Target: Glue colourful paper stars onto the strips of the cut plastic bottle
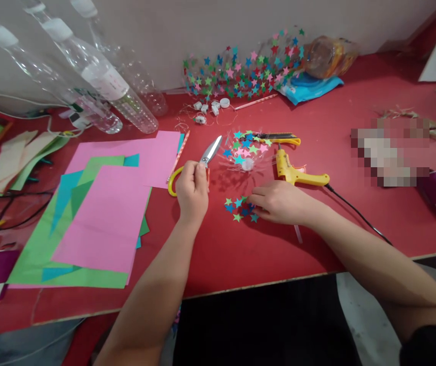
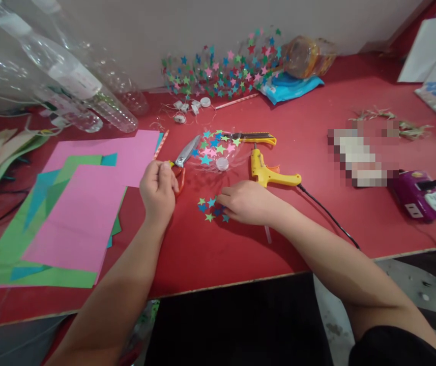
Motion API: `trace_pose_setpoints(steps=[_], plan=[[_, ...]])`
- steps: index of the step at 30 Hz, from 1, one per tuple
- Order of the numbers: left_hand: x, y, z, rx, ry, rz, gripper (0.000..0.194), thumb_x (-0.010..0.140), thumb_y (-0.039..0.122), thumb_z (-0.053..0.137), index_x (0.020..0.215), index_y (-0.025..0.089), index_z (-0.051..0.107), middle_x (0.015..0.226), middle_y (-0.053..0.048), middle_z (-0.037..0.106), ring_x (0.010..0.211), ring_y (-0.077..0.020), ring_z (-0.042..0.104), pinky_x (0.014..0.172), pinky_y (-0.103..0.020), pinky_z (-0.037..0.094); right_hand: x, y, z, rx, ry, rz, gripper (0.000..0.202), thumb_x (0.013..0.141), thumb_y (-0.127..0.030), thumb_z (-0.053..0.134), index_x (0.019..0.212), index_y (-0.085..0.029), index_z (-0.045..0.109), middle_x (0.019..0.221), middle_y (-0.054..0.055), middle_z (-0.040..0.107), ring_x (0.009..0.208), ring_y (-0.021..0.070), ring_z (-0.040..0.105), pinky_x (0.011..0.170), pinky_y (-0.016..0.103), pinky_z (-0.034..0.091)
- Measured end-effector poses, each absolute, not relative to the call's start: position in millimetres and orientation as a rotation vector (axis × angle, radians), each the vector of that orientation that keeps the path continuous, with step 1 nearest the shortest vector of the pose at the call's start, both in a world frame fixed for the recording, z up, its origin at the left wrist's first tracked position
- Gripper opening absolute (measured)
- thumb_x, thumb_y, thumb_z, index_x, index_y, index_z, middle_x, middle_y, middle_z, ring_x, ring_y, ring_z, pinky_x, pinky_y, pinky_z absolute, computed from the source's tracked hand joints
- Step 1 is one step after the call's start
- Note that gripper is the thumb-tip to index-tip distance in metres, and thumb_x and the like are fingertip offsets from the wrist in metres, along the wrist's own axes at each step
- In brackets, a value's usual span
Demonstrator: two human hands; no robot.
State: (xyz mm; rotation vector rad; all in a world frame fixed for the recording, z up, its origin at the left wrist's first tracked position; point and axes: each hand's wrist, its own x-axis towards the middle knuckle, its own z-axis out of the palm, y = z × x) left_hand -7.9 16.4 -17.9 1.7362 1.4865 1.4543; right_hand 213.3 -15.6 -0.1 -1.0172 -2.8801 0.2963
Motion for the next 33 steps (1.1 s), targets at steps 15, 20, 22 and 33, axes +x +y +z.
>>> trace_pose_setpoints(steps=[15,20,22,33], plan=[[-10.8,34.7,-29.9,1.107,1.344,1.76,0.03,0.071,0.011,0.06,0.096,0.022,0.047,0.088,0.001,0.06,0.053,-0.0044,0.055,0.04,-0.014,0.037,196.2,-21.0,-11.1,-0.795,-2.896,0.004,0.015,0.091,-0.024,0.056,0.085,-0.014,0.065,0.087,0.006,0.063,0.076,0.0167,0.05,0.066,0.031,0.029],[-3.2,23.8,-21.5,1.193,1.307,1.597,0.018,0.085,0.03,0.06,0.074,0.019,0.051,0.052,0.005,0.054,0.036,-0.0039,0.042,0.034,-0.015,0.028,193.2,-21.5,-16.5,-0.702,-2.818,-0.162,0.026,0.092,-0.014,0.048,0.071,-0.015,0.063,0.073,0.004,0.059,0.067,0.0149,0.045,0.06,0.031,0.025],[-0.9,16.4,-15.0,1.256,1.296,1.568,0.03,0.086,0.035,0.062,0.063,0.019,0.05,0.045,0.006,0.048,0.034,-0.0034,0.038,0.034,-0.016,0.028,194.2,-21.6,-13.1,-0.702,-2.729,-0.197,0.027,0.092,-0.015,0.046,0.07,-0.016,0.062,0.071,0.004,0.058,0.064,0.0145,0.044,0.06,0.031,0.027],[22.1,-19.3,-1.1,1.162,0.832,0.951,0.026,0.082,0.044,0.065,0.076,0.018,0.066,0.05,0.001,0.062,0.032,-0.0077,0.049,0.031,-0.018,0.035,208.5,-27.2,7.4,-0.885,-2.212,-0.291,0.019,0.093,-0.018,0.048,0.094,-0.02,0.066,0.085,0.004,0.064,0.073,0.0148,0.056,0.066,0.03,0.042]])
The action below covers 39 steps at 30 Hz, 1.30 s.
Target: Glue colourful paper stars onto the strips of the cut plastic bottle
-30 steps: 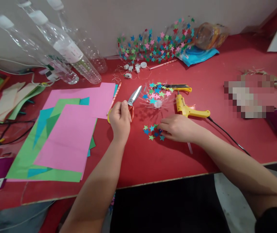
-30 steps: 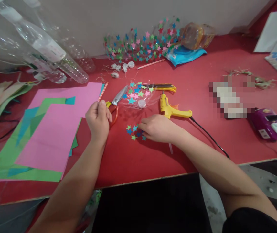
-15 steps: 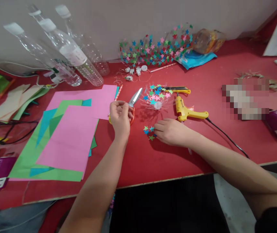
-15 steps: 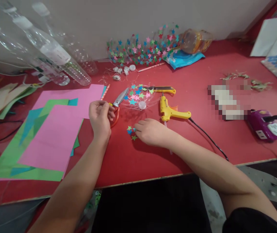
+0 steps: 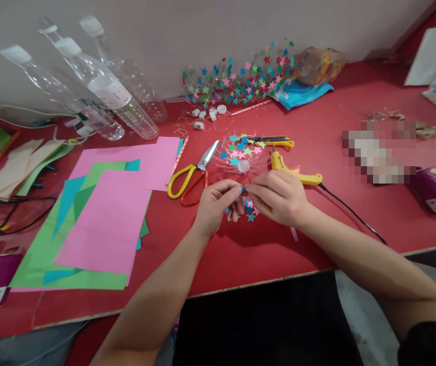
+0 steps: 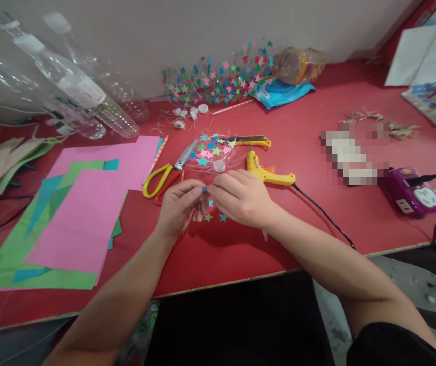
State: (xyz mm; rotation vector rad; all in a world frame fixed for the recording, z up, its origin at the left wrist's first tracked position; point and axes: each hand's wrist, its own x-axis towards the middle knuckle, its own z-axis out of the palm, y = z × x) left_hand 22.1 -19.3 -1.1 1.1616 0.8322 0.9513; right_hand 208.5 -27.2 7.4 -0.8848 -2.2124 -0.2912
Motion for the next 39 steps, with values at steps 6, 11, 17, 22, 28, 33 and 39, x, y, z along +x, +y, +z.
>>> trace_pose_setpoints(steps=[6,11,17,22,28,33,39], plan=[[22.9,-16.2,-4.0,1.138,0.861,1.027,0.013,0.078,0.03,0.066,0.074,0.018,0.062,0.05,0.002,0.062,0.033,-0.0076,0.05,0.032,-0.017,0.036,209.7,-24.6,10.3,-0.826,-2.241,-0.337,0.021,0.093,-0.017,0.047,0.101,-0.018,0.066,0.089,0.006,0.066,0.076,0.0154,0.056,0.068,0.029,0.043],[19.7,-13.6,-5.0,1.253,1.0,1.211,0.01,0.08,0.025,0.061,0.072,0.019,0.059,0.05,0.004,0.06,0.035,-0.0059,0.048,0.034,-0.016,0.035,241.6,-16.9,34.0,-1.474,-2.193,-0.353,0.021,0.085,-0.013,0.044,0.087,-0.015,0.065,0.092,0.01,0.066,0.078,0.0188,0.057,0.065,0.032,0.037],[14.9,-10.8,-7.3,1.414,1.115,1.351,0.01,0.082,0.022,0.06,0.073,0.02,0.058,0.051,0.004,0.057,0.038,-0.0057,0.048,0.037,-0.017,0.037,271.1,-12.3,32.6,-1.934,-2.616,-0.141,0.024,0.077,-0.017,0.054,0.099,-0.012,0.063,0.097,0.013,0.066,0.079,0.0208,0.057,0.058,0.031,0.026],[14.7,-11.2,-9.8,1.451,1.128,1.333,0.009,0.082,0.022,0.06,0.074,0.02,0.057,0.052,0.005,0.057,0.039,-0.0057,0.048,0.039,-0.017,0.037,262.6,-11.3,14.6,-2.058,-2.6,-0.193,0.024,0.078,-0.007,0.047,0.097,-0.009,0.061,0.096,0.016,0.064,0.07,0.0179,0.056,0.052,0.03,0.024],[15.3,-9.3,-7.6,1.443,1.135,1.366,0.011,0.082,0.025,0.06,0.073,0.019,0.056,0.051,0.005,0.057,0.038,-0.0052,0.048,0.037,-0.016,0.036,260.7,-4.5,11.3,-2.092,-2.482,-0.114,0.024,0.075,-0.01,0.049,0.096,-0.012,0.059,0.092,0.013,0.062,0.062,0.0161,0.054,0.048,0.029,0.025],[14.9,-7.8,-5.3,1.397,1.12,1.414,0.012,0.081,0.026,0.061,0.073,0.019,0.056,0.051,0.005,0.056,0.037,-0.0047,0.046,0.035,-0.016,0.034,257.8,-3.3,30.8,-2.002,-2.049,-0.137,0.028,0.078,-0.019,0.054,0.105,-0.014,0.053,0.106,0.016,0.059,0.07,0.0202,0.057,0.053,0.031,0.032],[14.8,-6.5,-5.6,1.359,1.119,1.438,0.016,0.081,0.029,0.063,0.072,0.019,0.055,0.051,0.006,0.055,0.037,-0.0045,0.045,0.036,-0.016,0.034,241.7,-16.3,35.3,-1.23,-2.011,0.059,0.014,0.089,-0.035,0.053,0.094,-0.022,0.053,0.092,0.008,0.061,0.083,0.0201,0.06,0.071,0.033,0.046]])
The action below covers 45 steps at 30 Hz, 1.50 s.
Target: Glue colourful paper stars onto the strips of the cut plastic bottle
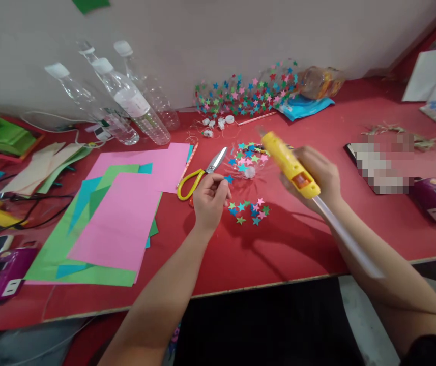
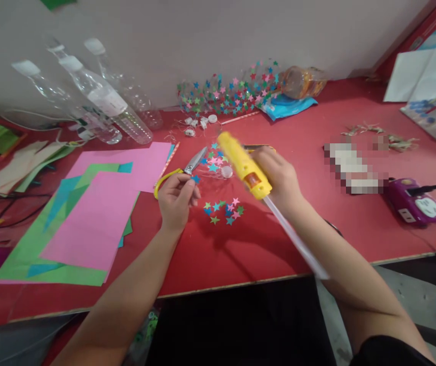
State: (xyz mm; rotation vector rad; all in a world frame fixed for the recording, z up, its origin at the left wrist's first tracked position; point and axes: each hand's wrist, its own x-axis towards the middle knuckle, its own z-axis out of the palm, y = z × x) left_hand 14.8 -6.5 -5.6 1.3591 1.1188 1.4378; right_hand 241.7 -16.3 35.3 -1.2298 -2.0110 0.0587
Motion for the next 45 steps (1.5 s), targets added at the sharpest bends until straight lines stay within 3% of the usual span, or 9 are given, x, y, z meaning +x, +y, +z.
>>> trace_pose_setpoints(steps=[3,6,14,31,45], plan=[[14.3,-5.6,-6.1,1.344,1.124,1.467,0.015,0.081,0.029,0.063,0.073,0.019,0.056,0.051,0.006,0.055,0.036,-0.0046,0.044,0.036,-0.016,0.033,229.3,-22.1,27.5,-0.963,-2.177,0.264,0.018,0.088,-0.039,0.055,0.09,-0.021,0.054,0.088,0.006,0.063,0.076,0.0167,0.061,0.068,0.029,0.047],[14.2,-5.3,-5.0,1.336,1.143,1.497,0.014,0.08,0.028,0.063,0.073,0.019,0.056,0.051,0.006,0.057,0.036,-0.0045,0.043,0.036,-0.016,0.033,221.1,-24.6,24.4,-0.968,-2.218,0.321,0.022,0.089,-0.04,0.055,0.084,-0.019,0.054,0.082,0.007,0.063,0.071,0.0165,0.059,0.065,0.029,0.045],[14.9,-5.7,-6.3,1.362,1.163,1.495,0.007,0.082,0.023,0.059,0.077,0.019,0.057,0.053,0.004,0.062,0.036,-0.0049,0.044,0.037,-0.016,0.036,219.4,-25.1,26.2,-1.038,-2.222,0.367,0.032,0.091,-0.042,0.05,0.068,-0.021,0.044,0.061,-0.003,0.043,0.053,0.0101,0.04,0.054,0.026,0.03],[14.0,-7.3,-6.2,1.438,1.18,1.494,0.006,0.083,0.022,0.059,0.078,0.018,0.059,0.056,0.004,0.063,0.044,-0.0068,0.054,0.044,-0.017,0.04,217.3,-25.4,20.5,-1.093,-2.214,0.295,0.035,0.09,-0.04,0.052,0.063,-0.022,0.038,0.057,-0.005,0.037,0.05,0.009,0.038,0.051,0.026,0.028],[14.3,-7.4,-5.9,1.446,1.176,1.493,0.007,0.083,0.022,0.058,0.078,0.018,0.059,0.055,0.004,0.062,0.042,-0.006,0.05,0.043,-0.016,0.038,217.9,-24.1,19.6,-1.096,-2.228,0.274,0.037,0.09,-0.043,0.05,0.063,-0.022,0.038,0.056,-0.005,0.038,0.049,0.0094,0.038,0.05,0.026,0.029]])
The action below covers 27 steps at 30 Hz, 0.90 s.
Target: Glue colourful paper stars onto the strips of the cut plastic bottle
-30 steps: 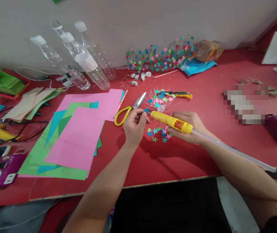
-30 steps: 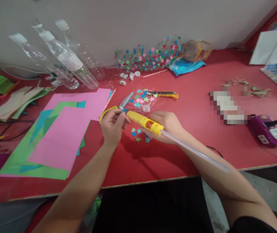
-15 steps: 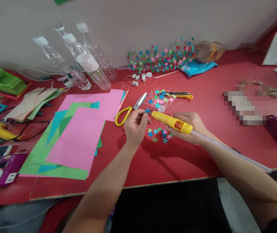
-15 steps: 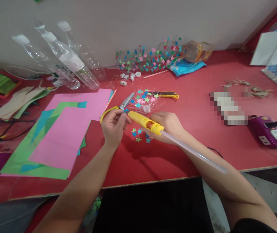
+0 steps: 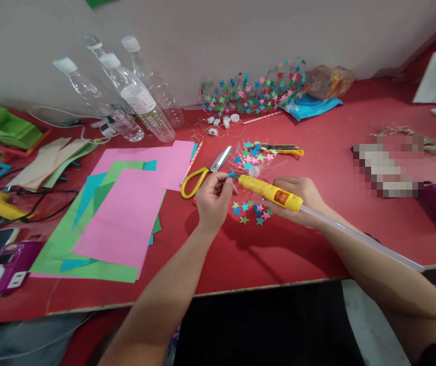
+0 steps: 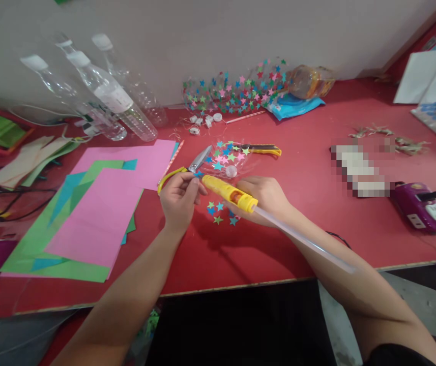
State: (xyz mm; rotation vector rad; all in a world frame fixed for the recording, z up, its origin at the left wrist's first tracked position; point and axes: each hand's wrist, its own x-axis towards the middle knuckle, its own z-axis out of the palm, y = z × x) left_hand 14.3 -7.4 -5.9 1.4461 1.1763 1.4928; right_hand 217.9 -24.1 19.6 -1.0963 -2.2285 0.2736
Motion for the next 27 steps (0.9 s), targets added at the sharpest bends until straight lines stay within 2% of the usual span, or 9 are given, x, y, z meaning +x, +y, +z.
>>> trace_pose_setpoints(steps=[18,23,27], plan=[[13.0,-6.4,-9.9,1.528,1.169,1.519,0.006,0.085,0.022,0.057,0.082,0.018,0.06,0.057,0.004,0.063,0.045,-0.0076,0.055,0.046,-0.018,0.042,218.5,-23.4,20.0,-1.117,-2.247,0.269,0.038,0.091,-0.045,0.049,0.062,-0.022,0.041,0.056,-0.003,0.042,0.05,0.0101,0.04,0.051,0.026,0.03],[7.5,-3.8,-11.5,1.897,1.234,1.568,0.011,0.09,0.021,0.054,0.086,0.018,0.064,0.061,0.003,0.062,0.05,-0.0076,0.055,0.053,-0.019,0.044,220.5,-23.5,21.6,-1.13,-2.253,0.278,0.037,0.091,-0.046,0.049,0.063,-0.022,0.043,0.057,-0.002,0.045,0.052,0.0105,0.044,0.052,0.025,0.032],[0.1,-2.3,-6.2,2.354,1.212,1.636,0.012,0.089,0.015,0.055,0.086,0.017,0.066,0.065,0.0,0.066,0.058,-0.0098,0.059,0.06,-0.021,0.046,221.8,-24.1,21.9,-1.125,-2.272,0.234,0.036,0.09,-0.045,0.052,0.064,-0.021,0.044,0.058,-0.002,0.047,0.051,0.0102,0.044,0.052,0.025,0.032]])
